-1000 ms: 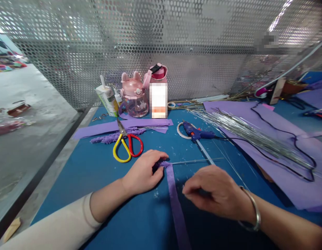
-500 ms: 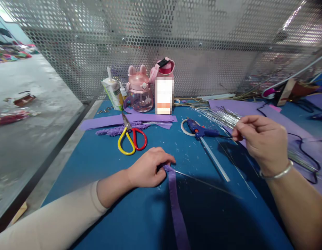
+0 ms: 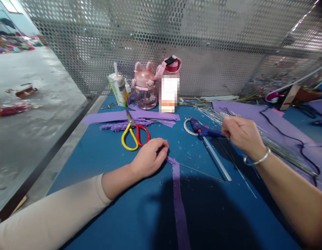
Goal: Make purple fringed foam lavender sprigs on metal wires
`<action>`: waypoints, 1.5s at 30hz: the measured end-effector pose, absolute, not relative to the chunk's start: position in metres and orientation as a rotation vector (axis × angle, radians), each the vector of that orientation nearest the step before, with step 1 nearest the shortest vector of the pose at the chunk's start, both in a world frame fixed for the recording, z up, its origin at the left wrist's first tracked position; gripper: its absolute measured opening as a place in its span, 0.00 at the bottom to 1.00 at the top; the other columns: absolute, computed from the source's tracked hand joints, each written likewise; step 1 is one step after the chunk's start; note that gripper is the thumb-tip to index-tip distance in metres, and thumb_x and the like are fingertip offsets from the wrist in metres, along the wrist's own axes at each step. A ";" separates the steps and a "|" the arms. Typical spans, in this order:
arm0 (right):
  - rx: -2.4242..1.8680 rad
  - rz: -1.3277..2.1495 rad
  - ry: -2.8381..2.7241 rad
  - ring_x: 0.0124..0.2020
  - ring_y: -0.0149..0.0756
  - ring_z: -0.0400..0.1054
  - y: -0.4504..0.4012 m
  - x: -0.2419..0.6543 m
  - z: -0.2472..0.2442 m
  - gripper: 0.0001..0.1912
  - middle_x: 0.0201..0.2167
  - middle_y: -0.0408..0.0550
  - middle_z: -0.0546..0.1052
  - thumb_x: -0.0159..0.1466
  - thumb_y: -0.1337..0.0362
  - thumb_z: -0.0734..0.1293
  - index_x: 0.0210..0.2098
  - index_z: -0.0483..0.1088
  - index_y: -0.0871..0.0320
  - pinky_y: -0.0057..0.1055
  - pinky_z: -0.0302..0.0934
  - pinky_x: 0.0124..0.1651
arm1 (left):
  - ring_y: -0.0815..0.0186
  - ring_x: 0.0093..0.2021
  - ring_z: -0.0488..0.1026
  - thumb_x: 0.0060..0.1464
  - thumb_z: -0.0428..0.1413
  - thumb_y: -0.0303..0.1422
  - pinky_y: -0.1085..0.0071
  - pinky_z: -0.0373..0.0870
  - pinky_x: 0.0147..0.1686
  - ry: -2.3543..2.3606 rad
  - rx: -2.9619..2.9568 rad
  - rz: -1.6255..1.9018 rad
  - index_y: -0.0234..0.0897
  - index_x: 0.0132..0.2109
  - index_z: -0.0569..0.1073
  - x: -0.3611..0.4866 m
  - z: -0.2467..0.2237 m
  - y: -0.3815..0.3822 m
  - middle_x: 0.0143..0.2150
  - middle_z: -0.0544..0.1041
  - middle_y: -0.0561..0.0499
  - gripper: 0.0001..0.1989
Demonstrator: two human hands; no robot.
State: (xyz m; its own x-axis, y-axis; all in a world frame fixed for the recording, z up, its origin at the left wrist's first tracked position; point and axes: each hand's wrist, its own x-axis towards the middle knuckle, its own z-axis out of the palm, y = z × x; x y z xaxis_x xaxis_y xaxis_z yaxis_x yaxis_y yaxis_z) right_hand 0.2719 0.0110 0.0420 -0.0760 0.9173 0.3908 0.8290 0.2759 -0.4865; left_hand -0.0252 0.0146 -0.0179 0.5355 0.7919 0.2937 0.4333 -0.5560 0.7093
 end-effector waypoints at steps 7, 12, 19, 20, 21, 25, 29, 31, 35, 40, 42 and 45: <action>-1.610 -0.018 -2.385 0.54 0.48 0.61 0.042 0.278 0.020 0.28 0.54 0.57 0.67 0.52 0.74 0.60 0.54 0.62 0.62 0.42 0.56 0.55 | 0.66 0.33 0.68 0.63 0.39 0.35 0.69 0.64 0.35 1.035 2.179 0.760 0.34 0.33 0.70 -0.025 -0.015 0.015 0.30 0.71 0.50 0.18; -1.793 0.115 -2.426 0.52 0.50 0.64 0.043 0.282 0.003 0.32 0.55 0.60 0.66 0.55 0.66 0.62 0.59 0.56 0.64 0.44 0.59 0.52 | 0.67 0.32 0.67 0.63 0.41 0.36 0.70 0.63 0.35 1.032 2.235 0.704 0.35 0.31 0.70 -0.024 -0.012 0.015 0.28 0.71 0.51 0.18; -1.634 0.094 -2.272 0.44 0.44 0.69 0.049 0.292 -0.011 0.22 0.47 0.54 0.72 0.57 0.62 0.63 0.51 0.63 0.59 0.38 0.63 0.45 | 0.66 0.33 0.67 0.62 0.42 0.35 0.70 0.63 0.35 1.032 2.214 0.693 0.36 0.33 0.71 -0.023 -0.013 0.015 0.30 0.72 0.51 0.15; -1.618 0.075 -2.242 0.44 0.44 0.69 0.050 0.293 -0.013 0.22 0.47 0.54 0.72 0.57 0.62 0.63 0.51 0.62 0.59 0.37 0.63 0.45 | 0.66 0.33 0.67 0.62 0.43 0.34 0.70 0.63 0.35 1.031 2.213 0.692 0.36 0.33 0.70 -0.023 -0.013 0.015 0.30 0.72 0.51 0.15; -1.615 0.049 -2.204 0.43 0.44 0.69 0.050 0.294 -0.015 0.22 0.46 0.54 0.73 0.57 0.61 0.63 0.51 0.62 0.58 0.37 0.63 0.45 | 0.66 0.33 0.67 0.62 0.43 0.34 0.70 0.63 0.35 1.031 2.213 0.693 0.36 0.33 0.70 -0.023 -0.014 0.015 0.31 0.73 0.51 0.14; -1.649 -0.072 -2.000 0.39 0.44 0.70 0.049 0.293 -0.016 0.20 0.41 0.51 0.75 0.56 0.56 0.66 0.46 0.65 0.56 0.37 0.63 0.41 | 0.67 0.33 0.66 0.62 0.44 0.34 0.70 0.63 0.35 1.036 2.214 0.667 0.37 0.33 0.69 -0.022 -0.016 0.016 0.31 0.72 0.51 0.13; -1.691 -0.044 -1.777 0.35 0.44 0.70 0.045 0.289 -0.005 0.25 0.38 0.49 0.76 0.51 0.50 0.70 0.44 0.67 0.56 0.37 0.63 0.37 | 0.66 0.35 0.67 0.62 0.42 0.34 0.67 0.64 0.38 1.001 2.220 0.665 0.37 0.37 0.70 -0.025 -0.014 0.016 0.34 0.73 0.50 0.13; -1.736 0.006 -1.690 0.30 0.41 0.70 0.041 0.290 0.008 0.24 0.33 0.48 0.76 0.53 0.49 0.69 0.43 0.68 0.57 0.35 0.63 0.33 | 0.65 0.39 0.68 0.61 0.44 0.32 0.66 0.64 0.42 0.904 2.258 0.670 0.37 0.42 0.70 -0.026 -0.013 0.016 0.38 0.73 0.49 0.10; -1.724 0.401 -1.683 0.24 0.35 0.68 0.025 0.299 0.039 0.18 0.22 0.46 0.75 0.59 0.49 0.63 0.29 0.73 0.58 0.32 0.61 0.30 | 0.63 0.41 0.68 0.55 0.51 0.29 0.64 0.64 0.44 0.730 2.413 0.549 0.38 0.45 0.70 -0.028 -0.012 0.016 0.40 0.74 0.50 0.10; -1.632 0.731 -1.998 0.23 0.33 0.65 0.002 0.291 0.066 0.17 0.23 0.45 0.75 0.61 0.51 0.62 0.33 0.73 0.58 0.30 0.60 0.27 | 0.63 0.40 0.68 0.58 0.48 0.29 0.63 0.63 0.42 0.946 2.456 0.576 0.39 0.40 0.73 -0.026 -0.019 0.020 0.38 0.75 0.51 0.09; -1.628 0.780 -2.175 0.24 0.34 0.66 -0.005 0.276 0.068 0.16 0.25 0.44 0.75 0.61 0.52 0.63 0.34 0.73 0.57 0.30 0.60 0.28 | 0.63 0.40 0.69 0.59 0.48 0.29 0.63 0.63 0.42 0.981 2.443 0.617 0.38 0.40 0.73 -0.026 -0.021 0.021 0.39 0.76 0.50 0.09; -1.622 0.649 -2.372 0.28 0.37 0.68 -0.011 0.254 0.064 0.16 0.27 0.46 0.75 0.61 0.52 0.62 0.29 0.71 0.58 0.32 0.60 0.30 | 0.64 0.41 0.68 0.59 0.48 0.29 0.64 0.64 0.43 0.968 2.444 0.630 0.38 0.40 0.72 -0.025 -0.022 0.022 0.40 0.76 0.51 0.09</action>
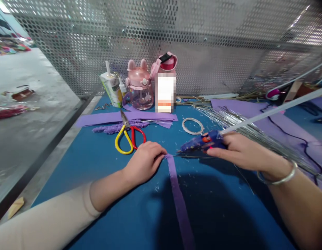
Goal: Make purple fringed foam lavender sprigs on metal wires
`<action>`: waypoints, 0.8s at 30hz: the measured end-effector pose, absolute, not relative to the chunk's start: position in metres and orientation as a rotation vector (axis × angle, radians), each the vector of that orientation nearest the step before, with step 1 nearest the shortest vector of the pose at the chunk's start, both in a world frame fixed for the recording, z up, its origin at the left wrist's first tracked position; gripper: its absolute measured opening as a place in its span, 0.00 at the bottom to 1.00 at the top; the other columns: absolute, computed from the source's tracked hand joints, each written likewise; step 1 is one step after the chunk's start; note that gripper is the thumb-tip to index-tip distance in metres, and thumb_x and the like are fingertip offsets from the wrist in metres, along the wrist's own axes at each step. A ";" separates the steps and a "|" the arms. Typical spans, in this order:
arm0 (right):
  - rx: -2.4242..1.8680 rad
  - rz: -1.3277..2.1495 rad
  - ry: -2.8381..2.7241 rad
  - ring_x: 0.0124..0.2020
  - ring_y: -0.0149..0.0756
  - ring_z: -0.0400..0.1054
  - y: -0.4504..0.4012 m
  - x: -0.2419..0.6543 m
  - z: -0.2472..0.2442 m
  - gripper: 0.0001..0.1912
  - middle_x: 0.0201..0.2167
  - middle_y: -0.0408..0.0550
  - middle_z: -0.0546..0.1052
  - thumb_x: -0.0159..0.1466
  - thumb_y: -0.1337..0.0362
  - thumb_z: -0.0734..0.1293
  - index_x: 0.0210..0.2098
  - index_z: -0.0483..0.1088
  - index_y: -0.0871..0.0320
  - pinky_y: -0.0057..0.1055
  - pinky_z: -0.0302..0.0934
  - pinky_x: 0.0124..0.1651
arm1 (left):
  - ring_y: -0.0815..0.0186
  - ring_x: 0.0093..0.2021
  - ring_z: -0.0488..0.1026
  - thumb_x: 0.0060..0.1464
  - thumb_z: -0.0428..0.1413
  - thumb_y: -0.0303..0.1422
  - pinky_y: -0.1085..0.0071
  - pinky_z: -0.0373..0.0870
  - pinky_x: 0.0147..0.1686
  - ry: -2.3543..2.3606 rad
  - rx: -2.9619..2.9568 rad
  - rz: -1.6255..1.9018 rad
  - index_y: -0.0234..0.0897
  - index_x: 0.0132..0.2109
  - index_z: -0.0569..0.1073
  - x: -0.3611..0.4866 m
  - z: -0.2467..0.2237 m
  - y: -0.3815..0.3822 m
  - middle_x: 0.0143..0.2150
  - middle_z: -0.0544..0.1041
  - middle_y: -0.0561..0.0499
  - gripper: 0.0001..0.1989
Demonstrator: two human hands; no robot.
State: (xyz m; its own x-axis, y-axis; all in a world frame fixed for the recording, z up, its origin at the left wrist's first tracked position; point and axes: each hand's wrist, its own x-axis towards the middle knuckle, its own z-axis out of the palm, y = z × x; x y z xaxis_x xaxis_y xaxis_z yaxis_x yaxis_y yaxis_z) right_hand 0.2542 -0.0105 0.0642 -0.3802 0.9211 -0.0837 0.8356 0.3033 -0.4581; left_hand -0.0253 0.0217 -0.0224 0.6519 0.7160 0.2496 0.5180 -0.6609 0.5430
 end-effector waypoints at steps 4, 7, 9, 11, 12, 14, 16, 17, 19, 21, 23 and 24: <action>-1.648 0.526 -2.467 0.28 0.38 0.67 -0.012 0.240 0.057 0.20 0.27 0.48 0.73 0.63 0.50 0.59 0.24 0.68 0.59 0.33 0.59 0.30 | 0.64 0.41 0.68 0.59 0.48 0.29 0.64 0.64 0.43 0.958 2.442 0.640 0.37 0.40 0.72 -0.025 -0.022 0.021 0.39 0.75 0.50 0.08; -1.651 0.524 -2.474 0.27 0.38 0.66 -0.012 0.239 0.053 0.20 0.27 0.48 0.73 0.63 0.49 0.58 0.27 0.68 0.59 0.33 0.59 0.30 | 0.64 0.41 0.68 0.59 0.48 0.29 0.64 0.64 0.43 0.949 2.441 0.646 0.37 0.40 0.72 -0.026 -0.023 0.020 0.39 0.75 0.50 0.08; -1.644 0.522 -2.471 0.29 0.38 0.66 -0.012 0.238 0.051 0.20 0.29 0.49 0.73 0.63 0.49 0.57 0.30 0.68 0.59 0.33 0.60 0.31 | 0.64 0.41 0.68 0.59 0.48 0.29 0.64 0.64 0.43 0.945 2.441 0.647 0.37 0.40 0.72 -0.025 -0.023 0.021 0.39 0.75 0.50 0.09; -1.637 0.523 -2.484 0.29 0.38 0.66 -0.012 0.237 0.049 0.20 0.30 0.49 0.73 0.63 0.49 0.57 0.32 0.68 0.59 0.33 0.60 0.31 | 0.64 0.40 0.68 0.59 0.48 0.28 0.64 0.64 0.43 0.946 2.443 0.648 0.37 0.40 0.72 -0.025 -0.024 0.021 0.39 0.75 0.50 0.08; -1.637 0.522 -2.494 0.28 0.38 0.66 -0.012 0.236 0.048 0.20 0.29 0.49 0.73 0.63 0.48 0.57 0.32 0.68 0.59 0.33 0.60 0.31 | 0.64 0.40 0.68 0.59 0.48 0.28 0.64 0.64 0.43 0.948 2.444 0.647 0.37 0.40 0.72 -0.025 -0.024 0.021 0.39 0.75 0.50 0.09; -1.639 0.510 -2.514 0.28 0.38 0.66 -0.012 0.233 0.047 0.21 0.28 0.49 0.73 0.63 0.48 0.56 0.31 0.68 0.59 0.33 0.59 0.31 | 0.63 0.40 0.69 0.59 0.48 0.29 0.63 0.64 0.42 0.950 2.445 0.644 0.37 0.40 0.72 -0.025 -0.024 0.021 0.39 0.75 0.50 0.09; -1.638 0.470 -2.529 0.28 0.39 0.66 -0.012 0.231 0.046 0.21 0.27 0.49 0.73 0.63 0.47 0.56 0.31 0.68 0.59 0.33 0.59 0.31 | 0.63 0.40 0.69 0.59 0.48 0.28 0.63 0.64 0.42 0.951 2.447 0.647 0.36 0.40 0.73 -0.025 -0.023 0.021 0.39 0.75 0.49 0.09; -1.641 0.441 -2.534 0.28 0.39 0.66 -0.012 0.229 0.046 0.22 0.27 0.50 0.73 0.63 0.47 0.56 0.31 0.68 0.59 0.33 0.59 0.31 | 0.63 0.40 0.69 0.59 0.47 0.28 0.63 0.64 0.42 0.950 2.448 0.649 0.36 0.40 0.73 -0.025 -0.023 0.021 0.39 0.76 0.49 0.09; -1.650 0.387 -2.538 0.27 0.40 0.67 -0.013 0.228 0.046 0.22 0.24 0.49 0.73 0.63 0.48 0.56 0.29 0.68 0.58 0.34 0.60 0.30 | 0.63 0.40 0.69 0.59 0.47 0.28 0.63 0.64 0.42 0.947 2.452 0.654 0.36 0.40 0.73 -0.025 -0.023 0.020 0.39 0.76 0.48 0.09; -1.646 0.365 -2.528 0.27 0.41 0.68 -0.015 0.227 0.048 0.22 0.23 0.49 0.73 0.63 0.48 0.56 0.26 0.69 0.57 0.34 0.61 0.31 | 0.63 0.40 0.69 0.60 0.47 0.28 0.63 0.64 0.42 0.942 2.454 0.653 0.36 0.40 0.73 -0.025 -0.023 0.020 0.38 0.76 0.48 0.10; -1.624 0.374 -2.518 0.29 0.43 0.69 -0.017 0.227 0.049 0.21 0.23 0.49 0.74 0.62 0.48 0.57 0.25 0.70 0.56 0.36 0.62 0.34 | 0.63 0.40 0.69 0.59 0.47 0.28 0.63 0.65 0.42 0.937 2.456 0.656 0.36 0.40 0.73 -0.025 -0.023 0.020 0.39 0.76 0.48 0.10; -1.612 0.380 -2.518 0.31 0.44 0.70 -0.018 0.228 0.049 0.21 0.24 0.48 0.75 0.62 0.48 0.58 0.26 0.71 0.55 0.36 0.63 0.36 | 0.63 0.40 0.69 0.59 0.47 0.28 0.63 0.65 0.42 0.935 2.457 0.658 0.36 0.40 0.73 -0.025 -0.023 0.020 0.38 0.76 0.48 0.10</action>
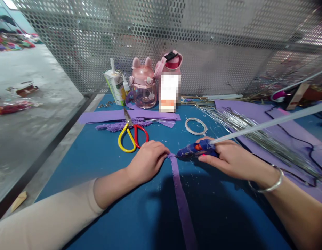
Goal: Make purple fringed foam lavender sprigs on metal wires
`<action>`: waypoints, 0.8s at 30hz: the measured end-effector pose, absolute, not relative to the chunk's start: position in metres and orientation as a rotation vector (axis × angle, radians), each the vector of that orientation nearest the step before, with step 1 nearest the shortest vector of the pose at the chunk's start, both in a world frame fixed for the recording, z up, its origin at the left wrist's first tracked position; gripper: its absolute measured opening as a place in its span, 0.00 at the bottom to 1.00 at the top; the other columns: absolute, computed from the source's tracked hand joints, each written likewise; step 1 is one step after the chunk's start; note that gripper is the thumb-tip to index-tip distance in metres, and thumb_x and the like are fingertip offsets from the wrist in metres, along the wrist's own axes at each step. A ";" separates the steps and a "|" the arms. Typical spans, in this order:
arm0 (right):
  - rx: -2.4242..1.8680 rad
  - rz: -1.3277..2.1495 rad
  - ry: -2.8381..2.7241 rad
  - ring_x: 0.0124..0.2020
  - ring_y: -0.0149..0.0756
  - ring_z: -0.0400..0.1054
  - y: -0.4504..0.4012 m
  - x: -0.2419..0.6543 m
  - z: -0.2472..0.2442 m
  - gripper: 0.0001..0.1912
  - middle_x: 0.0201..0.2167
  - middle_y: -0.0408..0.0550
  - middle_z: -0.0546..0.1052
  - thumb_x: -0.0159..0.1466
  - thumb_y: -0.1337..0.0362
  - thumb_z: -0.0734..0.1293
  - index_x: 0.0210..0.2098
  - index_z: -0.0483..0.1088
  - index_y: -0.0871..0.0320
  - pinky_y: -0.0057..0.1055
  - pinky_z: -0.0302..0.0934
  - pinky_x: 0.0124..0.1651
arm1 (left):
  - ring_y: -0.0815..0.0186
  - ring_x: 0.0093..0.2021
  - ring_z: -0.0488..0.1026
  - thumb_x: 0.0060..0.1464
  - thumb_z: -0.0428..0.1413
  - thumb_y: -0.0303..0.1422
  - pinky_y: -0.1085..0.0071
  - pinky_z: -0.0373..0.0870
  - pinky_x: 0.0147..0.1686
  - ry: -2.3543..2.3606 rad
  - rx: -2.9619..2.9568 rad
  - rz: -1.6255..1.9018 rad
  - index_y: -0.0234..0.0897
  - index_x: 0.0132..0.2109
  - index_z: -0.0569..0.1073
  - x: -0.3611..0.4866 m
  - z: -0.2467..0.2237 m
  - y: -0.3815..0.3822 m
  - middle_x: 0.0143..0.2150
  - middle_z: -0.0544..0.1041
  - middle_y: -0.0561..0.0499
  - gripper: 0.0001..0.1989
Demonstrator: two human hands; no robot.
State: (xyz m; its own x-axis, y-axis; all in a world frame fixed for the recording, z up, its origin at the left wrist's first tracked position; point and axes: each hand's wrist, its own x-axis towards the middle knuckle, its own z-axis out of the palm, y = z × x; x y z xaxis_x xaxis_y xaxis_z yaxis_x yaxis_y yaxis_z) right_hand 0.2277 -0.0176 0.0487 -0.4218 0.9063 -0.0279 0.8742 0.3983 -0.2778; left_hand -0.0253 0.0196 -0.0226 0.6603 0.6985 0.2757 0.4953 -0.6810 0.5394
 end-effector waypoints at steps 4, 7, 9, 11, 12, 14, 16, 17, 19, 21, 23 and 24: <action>-1.621 0.352 -2.541 0.36 0.47 0.72 -0.020 0.227 0.047 0.20 0.28 0.49 0.77 0.62 0.49 0.59 0.26 0.73 0.56 0.39 0.63 0.42 | 0.63 0.40 0.70 0.60 0.47 0.28 0.63 0.65 0.41 0.941 2.453 0.658 0.36 0.40 0.73 -0.025 -0.023 0.020 0.38 0.76 0.48 0.10; -1.605 0.341 -2.615 0.39 0.47 0.72 -0.020 0.226 0.047 0.21 0.37 0.51 0.78 0.64 0.50 0.57 0.31 0.74 0.57 0.40 0.63 0.44 | 0.63 0.40 0.69 0.59 0.48 0.29 0.64 0.64 0.42 0.956 2.448 0.650 0.37 0.40 0.73 -0.025 -0.023 0.020 0.38 0.76 0.48 0.10; -1.574 0.354 -2.660 0.41 0.47 0.71 -0.021 0.227 0.049 0.21 0.43 0.51 0.76 0.64 0.50 0.56 0.35 0.74 0.57 0.40 0.64 0.44 | 0.63 0.40 0.69 0.59 0.48 0.29 0.64 0.64 0.42 0.960 2.447 0.639 0.37 0.40 0.73 -0.025 -0.022 0.019 0.38 0.76 0.49 0.09; -1.550 0.379 -2.680 0.40 0.46 0.72 -0.023 0.228 0.053 0.20 0.46 0.51 0.75 0.64 0.51 0.56 0.34 0.73 0.57 0.40 0.64 0.43 | 0.63 0.40 0.69 0.60 0.47 0.30 0.64 0.64 0.42 0.962 2.446 0.628 0.38 0.40 0.73 -0.025 -0.022 0.019 0.38 0.76 0.49 0.10; -1.538 0.387 -2.684 0.39 0.45 0.72 -0.023 0.229 0.054 0.19 0.46 0.50 0.75 0.64 0.52 0.57 0.33 0.73 0.57 0.39 0.65 0.42 | 0.63 0.40 0.69 0.60 0.47 0.30 0.64 0.64 0.42 0.962 2.445 0.625 0.38 0.40 0.73 -0.025 -0.021 0.019 0.38 0.76 0.50 0.10; -1.516 0.384 -2.687 0.39 0.44 0.72 -0.024 0.231 0.054 0.18 0.47 0.49 0.74 0.65 0.53 0.57 0.32 0.73 0.57 0.37 0.65 0.42 | 0.63 0.40 0.69 0.60 0.47 0.30 0.64 0.64 0.41 0.959 2.443 0.625 0.38 0.40 0.73 -0.025 -0.021 0.018 0.38 0.76 0.50 0.10; -1.512 0.342 -2.673 0.43 0.45 0.71 -0.024 0.231 0.051 0.17 0.49 0.48 0.73 0.65 0.53 0.57 0.34 0.72 0.56 0.37 0.64 0.44 | 0.63 0.40 0.69 0.60 0.47 0.29 0.64 0.64 0.41 0.955 2.440 0.631 0.38 0.40 0.73 -0.025 -0.020 0.018 0.38 0.76 0.49 0.10; -1.520 0.316 -2.661 0.45 0.46 0.70 -0.024 0.231 0.049 0.17 0.50 0.48 0.73 0.64 0.53 0.57 0.35 0.72 0.56 0.38 0.64 0.44 | 0.63 0.40 0.69 0.60 0.47 0.29 0.64 0.64 0.41 0.955 2.439 0.633 0.38 0.40 0.73 -0.025 -0.020 0.018 0.38 0.76 0.49 0.10; -1.533 0.291 -2.653 0.45 0.47 0.70 -0.023 0.230 0.046 0.17 0.50 0.49 0.73 0.64 0.53 0.58 0.37 0.72 0.56 0.39 0.65 0.44 | 0.63 0.39 0.69 0.60 0.47 0.29 0.64 0.64 0.41 0.957 2.436 0.637 0.37 0.40 0.73 -0.025 -0.020 0.018 0.38 0.76 0.49 0.10; -1.534 0.315 -2.662 0.43 0.47 0.71 -0.023 0.228 0.046 0.18 0.50 0.49 0.73 0.64 0.52 0.57 0.37 0.72 0.56 0.40 0.65 0.44 | 0.63 0.40 0.69 0.60 0.47 0.29 0.64 0.64 0.41 0.959 2.438 0.640 0.37 0.39 0.73 -0.025 -0.020 0.019 0.38 0.76 0.49 0.10; -1.542 0.381 -2.686 0.41 0.46 0.71 -0.024 0.226 0.051 0.19 0.49 0.49 0.73 0.65 0.52 0.56 0.36 0.72 0.56 0.40 0.65 0.44 | 0.63 0.40 0.69 0.60 0.47 0.29 0.64 0.64 0.41 0.957 2.443 0.644 0.38 0.39 0.73 -0.025 -0.020 0.019 0.38 0.76 0.49 0.10; -1.551 0.417 -2.696 0.41 0.46 0.72 -0.024 0.226 0.053 0.20 0.47 0.49 0.74 0.65 0.51 0.55 0.36 0.72 0.56 0.40 0.65 0.43 | 0.63 0.39 0.69 0.60 0.47 0.29 0.64 0.64 0.41 0.953 2.446 0.646 0.38 0.39 0.73 -0.025 -0.020 0.019 0.37 0.76 0.49 0.10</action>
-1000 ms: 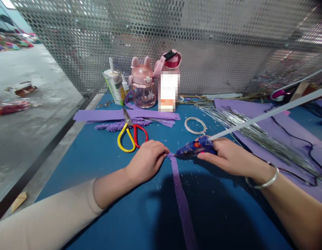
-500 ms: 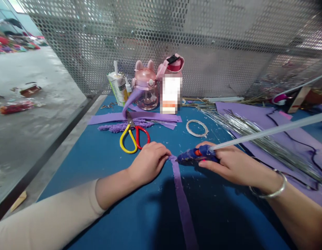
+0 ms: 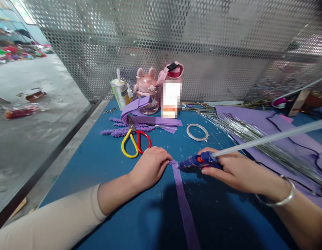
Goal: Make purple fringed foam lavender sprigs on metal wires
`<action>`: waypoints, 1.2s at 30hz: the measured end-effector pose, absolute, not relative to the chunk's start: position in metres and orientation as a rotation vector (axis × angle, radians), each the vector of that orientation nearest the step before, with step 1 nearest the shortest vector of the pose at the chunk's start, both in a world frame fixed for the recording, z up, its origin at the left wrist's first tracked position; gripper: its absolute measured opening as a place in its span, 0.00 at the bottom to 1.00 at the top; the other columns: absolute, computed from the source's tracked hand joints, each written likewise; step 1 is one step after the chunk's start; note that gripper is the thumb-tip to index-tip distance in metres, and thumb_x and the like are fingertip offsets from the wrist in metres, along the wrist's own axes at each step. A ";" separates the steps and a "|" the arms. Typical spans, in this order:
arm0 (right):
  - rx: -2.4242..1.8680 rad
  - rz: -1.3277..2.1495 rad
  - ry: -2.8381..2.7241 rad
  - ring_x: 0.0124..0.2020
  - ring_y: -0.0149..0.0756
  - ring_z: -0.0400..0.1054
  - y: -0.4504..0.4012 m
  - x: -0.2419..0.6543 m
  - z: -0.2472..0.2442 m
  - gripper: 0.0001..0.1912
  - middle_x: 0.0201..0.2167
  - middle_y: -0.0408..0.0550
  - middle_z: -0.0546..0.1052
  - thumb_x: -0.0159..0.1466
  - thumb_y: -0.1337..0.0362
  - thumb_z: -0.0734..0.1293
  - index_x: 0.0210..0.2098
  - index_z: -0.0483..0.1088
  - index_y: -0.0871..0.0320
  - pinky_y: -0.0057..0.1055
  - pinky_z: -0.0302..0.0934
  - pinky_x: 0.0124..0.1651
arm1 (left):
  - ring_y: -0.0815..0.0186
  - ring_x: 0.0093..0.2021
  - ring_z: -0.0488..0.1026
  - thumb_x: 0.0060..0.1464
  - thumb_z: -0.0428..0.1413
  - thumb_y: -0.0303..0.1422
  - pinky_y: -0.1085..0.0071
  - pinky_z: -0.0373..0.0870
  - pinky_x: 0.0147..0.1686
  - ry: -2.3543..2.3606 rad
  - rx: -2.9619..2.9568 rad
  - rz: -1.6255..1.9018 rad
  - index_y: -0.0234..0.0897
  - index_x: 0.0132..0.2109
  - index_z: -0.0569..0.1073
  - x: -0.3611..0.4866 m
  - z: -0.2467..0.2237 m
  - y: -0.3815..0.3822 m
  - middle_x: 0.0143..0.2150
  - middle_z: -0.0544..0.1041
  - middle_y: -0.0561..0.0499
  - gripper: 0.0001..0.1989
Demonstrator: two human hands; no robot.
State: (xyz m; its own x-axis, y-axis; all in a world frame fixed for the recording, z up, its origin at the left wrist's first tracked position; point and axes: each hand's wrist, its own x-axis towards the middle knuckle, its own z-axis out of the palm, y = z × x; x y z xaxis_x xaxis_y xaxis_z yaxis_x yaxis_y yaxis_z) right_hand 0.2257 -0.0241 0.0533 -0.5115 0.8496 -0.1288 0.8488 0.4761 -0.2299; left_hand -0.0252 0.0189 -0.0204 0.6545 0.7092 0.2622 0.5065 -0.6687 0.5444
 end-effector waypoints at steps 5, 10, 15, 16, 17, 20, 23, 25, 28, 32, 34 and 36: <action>-1.576 0.402 -2.651 0.42 0.46 0.71 -0.025 0.226 0.056 0.20 0.45 0.51 0.75 0.65 0.51 0.55 0.37 0.72 0.57 0.40 0.64 0.44 | 0.63 0.39 0.70 0.60 0.47 0.28 0.64 0.64 0.41 0.943 2.447 0.664 0.38 0.39 0.73 -0.025 -0.021 0.019 0.37 0.76 0.48 0.10; -1.575 0.415 -2.641 0.40 0.46 0.71 -0.024 0.227 0.050 0.20 0.43 0.51 0.76 0.64 0.52 0.57 0.29 0.72 0.57 0.40 0.65 0.44 | 0.63 0.40 0.69 0.60 0.47 0.29 0.64 0.64 0.41 0.962 2.444 0.643 0.38 0.40 0.73 -0.025 -0.021 0.020 0.38 0.76 0.49 0.10; -1.478 0.562 -2.633 0.38 0.42 0.71 -0.024 0.233 0.062 0.15 0.39 0.48 0.76 0.63 0.55 0.60 0.34 0.73 0.56 0.37 0.65 0.42 | 0.62 0.40 0.69 0.60 0.47 0.29 0.63 0.64 0.42 0.948 2.461 0.631 0.37 0.41 0.73 -0.025 -0.021 0.019 0.39 0.75 0.48 0.10; -1.475 0.584 -2.610 0.37 0.42 0.71 -0.023 0.237 0.065 0.13 0.39 0.48 0.76 0.63 0.55 0.60 0.35 0.73 0.56 0.36 0.66 0.42 | 0.62 0.41 0.69 0.59 0.47 0.28 0.63 0.65 0.42 0.950 2.467 0.634 0.37 0.43 0.73 -0.025 -0.020 0.019 0.40 0.75 0.48 0.10; -1.474 0.599 -2.580 0.36 0.41 0.71 -0.023 0.242 0.067 0.12 0.39 0.47 0.76 0.62 0.56 0.61 0.36 0.73 0.56 0.36 0.66 0.41 | 0.61 0.42 0.69 0.58 0.47 0.28 0.62 0.65 0.43 0.952 2.477 0.635 0.37 0.45 0.72 -0.025 -0.020 0.019 0.42 0.75 0.47 0.11; -1.454 0.571 -2.416 0.39 0.43 0.70 -0.019 0.261 0.069 0.11 0.45 0.48 0.74 0.60 0.58 0.63 0.38 0.72 0.55 0.36 0.66 0.43 | 0.60 0.43 0.67 0.54 0.49 0.25 0.61 0.65 0.44 0.956 2.519 0.616 0.37 0.49 0.71 -0.025 -0.019 0.017 0.45 0.72 0.46 0.16; -1.461 0.518 -2.190 0.45 0.47 0.68 -0.011 0.280 0.061 0.12 0.46 0.48 0.73 0.62 0.59 0.61 0.40 0.73 0.52 0.40 0.63 0.50 | 0.60 0.44 0.67 0.52 0.49 0.24 0.61 0.65 0.45 0.970 2.549 0.593 0.37 0.43 0.73 -0.024 -0.018 0.015 0.44 0.72 0.46 0.13; -1.532 0.434 -2.115 0.47 0.48 0.67 -0.001 0.288 0.051 0.13 0.44 0.46 0.74 0.63 0.59 0.59 0.41 0.74 0.51 0.44 0.61 0.52 | 0.60 0.45 0.66 0.52 0.49 0.24 0.61 0.64 0.46 0.969 2.560 0.586 0.37 0.41 0.73 -0.024 -0.017 0.014 0.44 0.72 0.47 0.11; -1.554 0.156 -2.093 0.53 0.51 0.63 0.016 0.292 0.032 0.17 0.50 0.50 0.71 0.62 0.59 0.60 0.49 0.69 0.55 0.49 0.56 0.55 | 0.60 0.45 0.67 0.53 0.48 0.24 0.62 0.63 0.45 0.940 2.572 0.567 0.37 0.41 0.72 -0.025 -0.016 0.014 0.43 0.73 0.48 0.11; -1.523 -0.009 -2.128 0.53 0.45 0.63 0.036 0.291 0.006 0.23 0.53 0.55 0.68 0.62 0.66 0.59 0.57 0.58 0.59 0.46 0.57 0.54 | 0.61 0.43 0.68 0.55 0.46 0.24 0.61 0.62 0.45 0.868 2.620 0.549 0.37 0.45 0.70 -0.026 -0.014 0.014 0.41 0.74 0.48 0.13; -1.542 -0.021 -2.182 0.54 0.45 0.62 0.042 0.291 -0.003 0.23 0.53 0.55 0.68 0.60 0.70 0.59 0.55 0.61 0.59 0.45 0.56 0.55 | 0.61 0.43 0.68 0.56 0.46 0.24 0.59 0.59 0.48 0.802 2.666 0.544 0.39 0.47 0.70 -0.025 -0.011 0.014 0.42 0.75 0.48 0.14; -1.557 -0.027 -2.248 0.52 0.45 0.63 0.046 0.291 -0.008 0.24 0.51 0.55 0.70 0.57 0.73 0.60 0.53 0.64 0.59 0.45 0.57 0.54 | 0.62 0.44 0.68 0.56 0.45 0.24 0.58 0.57 0.50 0.746 2.709 0.542 0.39 0.48 0.69 -0.025 -0.008 0.013 0.42 0.75 0.48 0.15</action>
State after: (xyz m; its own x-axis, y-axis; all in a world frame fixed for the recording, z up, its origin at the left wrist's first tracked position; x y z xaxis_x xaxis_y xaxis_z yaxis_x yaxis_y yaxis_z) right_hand 0.2914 0.0464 -0.0076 -0.2963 0.8940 0.3361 0.9018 0.3778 -0.2099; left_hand -0.0246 0.0129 -0.0081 0.7963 0.5365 0.2796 0.4319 -0.8278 0.3581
